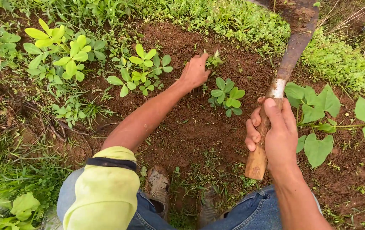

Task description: The person uses a hand hoe to loosen the soil and remove weeds around small plants in a garden. They repeatedly strike the ground with the tool and pull out the uprooted weeds by hand.

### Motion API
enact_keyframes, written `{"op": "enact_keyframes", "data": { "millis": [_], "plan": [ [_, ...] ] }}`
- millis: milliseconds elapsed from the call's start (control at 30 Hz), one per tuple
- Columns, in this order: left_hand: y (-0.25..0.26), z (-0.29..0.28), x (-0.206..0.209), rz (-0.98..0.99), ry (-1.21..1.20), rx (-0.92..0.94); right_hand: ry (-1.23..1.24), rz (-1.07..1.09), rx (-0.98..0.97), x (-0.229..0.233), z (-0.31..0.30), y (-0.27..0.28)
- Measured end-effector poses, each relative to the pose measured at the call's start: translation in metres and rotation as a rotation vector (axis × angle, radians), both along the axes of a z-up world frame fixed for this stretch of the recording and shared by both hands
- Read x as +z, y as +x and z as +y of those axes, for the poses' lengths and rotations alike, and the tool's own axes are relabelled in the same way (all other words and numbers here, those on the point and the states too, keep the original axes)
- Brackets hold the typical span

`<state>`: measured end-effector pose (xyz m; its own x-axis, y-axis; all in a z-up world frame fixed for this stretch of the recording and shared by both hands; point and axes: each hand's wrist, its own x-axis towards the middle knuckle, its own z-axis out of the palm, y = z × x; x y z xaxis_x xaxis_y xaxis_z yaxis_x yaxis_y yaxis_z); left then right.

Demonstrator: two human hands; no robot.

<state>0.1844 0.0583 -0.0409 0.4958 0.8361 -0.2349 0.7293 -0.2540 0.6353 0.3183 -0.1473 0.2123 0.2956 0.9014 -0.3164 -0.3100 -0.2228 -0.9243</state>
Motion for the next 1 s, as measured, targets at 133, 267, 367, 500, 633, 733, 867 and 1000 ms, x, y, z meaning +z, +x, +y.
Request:
{"op": "enact_keyframes", "data": {
  "millis": [133, 267, 367, 500, 633, 733, 867, 1000],
  "plan": [
    [0.022, 0.009, -0.023, 0.092, 0.075, -0.099, 0.009, 0.026, -0.024, 0.003, -0.002, 0.000],
    [0.057, 0.042, -0.126, 0.305, 0.188, -0.299, 0.000, 0.023, -0.024, 0.007, -0.004, 0.001],
    [0.058, 0.043, -0.111, 0.301, 0.148, -0.331, -0.001, 0.030, -0.025, 0.007, -0.005, 0.002],
    [0.033, 0.020, -0.032, 0.228, -0.029, -0.183, -0.013, 0.030, -0.018, 0.004, -0.006, 0.005],
    [-0.006, -0.007, 0.013, 0.065, -0.151, -0.010, -0.014, 0.036, 0.012, -0.001, -0.003, 0.007],
    [-0.045, -0.053, 0.031, -0.005, -0.219, 0.048, -0.025, 0.028, 0.039, -0.004, -0.001, -0.002],
    [-0.085, -0.108, 0.117, -0.094, -0.796, -0.370, -0.065, 0.043, 0.117, -0.015, 0.006, -0.023],
    [-0.152, -0.133, 0.127, 0.055, -1.035, -0.539, -0.191, 0.059, 0.163, -0.029, 0.012, -0.058]
  ]
}}
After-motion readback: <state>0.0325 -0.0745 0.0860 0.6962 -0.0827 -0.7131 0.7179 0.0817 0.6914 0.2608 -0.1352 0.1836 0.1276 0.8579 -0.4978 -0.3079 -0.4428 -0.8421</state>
